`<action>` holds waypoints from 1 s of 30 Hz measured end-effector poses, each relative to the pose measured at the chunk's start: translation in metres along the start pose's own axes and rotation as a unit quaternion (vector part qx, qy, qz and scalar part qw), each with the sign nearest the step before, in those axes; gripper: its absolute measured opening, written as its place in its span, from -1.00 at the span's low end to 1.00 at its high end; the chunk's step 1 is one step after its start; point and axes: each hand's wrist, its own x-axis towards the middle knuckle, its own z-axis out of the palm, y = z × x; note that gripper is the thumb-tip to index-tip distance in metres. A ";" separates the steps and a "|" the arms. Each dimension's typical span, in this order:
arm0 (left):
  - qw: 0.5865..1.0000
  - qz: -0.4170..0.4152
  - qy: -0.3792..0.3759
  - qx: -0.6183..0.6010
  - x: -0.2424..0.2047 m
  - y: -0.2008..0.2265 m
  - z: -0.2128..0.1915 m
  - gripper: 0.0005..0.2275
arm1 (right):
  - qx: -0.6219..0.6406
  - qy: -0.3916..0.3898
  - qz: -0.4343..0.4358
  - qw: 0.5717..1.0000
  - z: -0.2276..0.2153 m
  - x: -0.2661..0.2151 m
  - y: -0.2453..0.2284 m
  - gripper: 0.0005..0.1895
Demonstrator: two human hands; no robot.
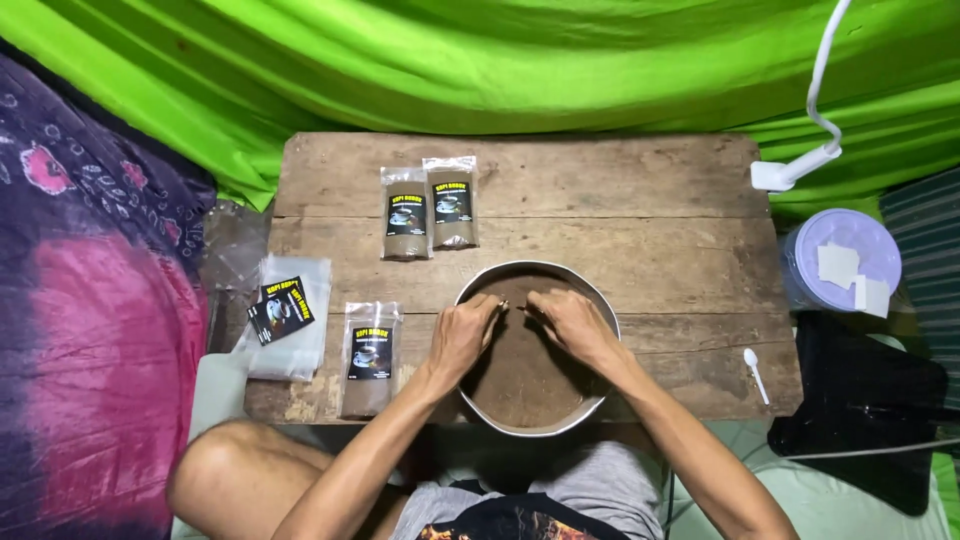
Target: Manually sorting through ground coffee in a bowl to remove small white particles or clumps.
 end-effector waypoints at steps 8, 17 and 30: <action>1.000 -0.019 -0.003 -0.009 0.007 -0.010 0.020 -0.87 | 0.061 -0.012 0.042 0.997 0.000 -0.002 -0.013 -0.79; 0.998 -0.015 -0.055 0.007 0.012 -0.017 0.022 -0.86 | 0.090 0.015 0.047 0.995 0.001 0.000 -0.009 -0.93; 0.999 -0.001 -0.034 0.042 0.007 -0.039 0.053 -0.92 | 0.089 -0.012 0.076 0.993 0.016 -0.005 -0.007 -0.84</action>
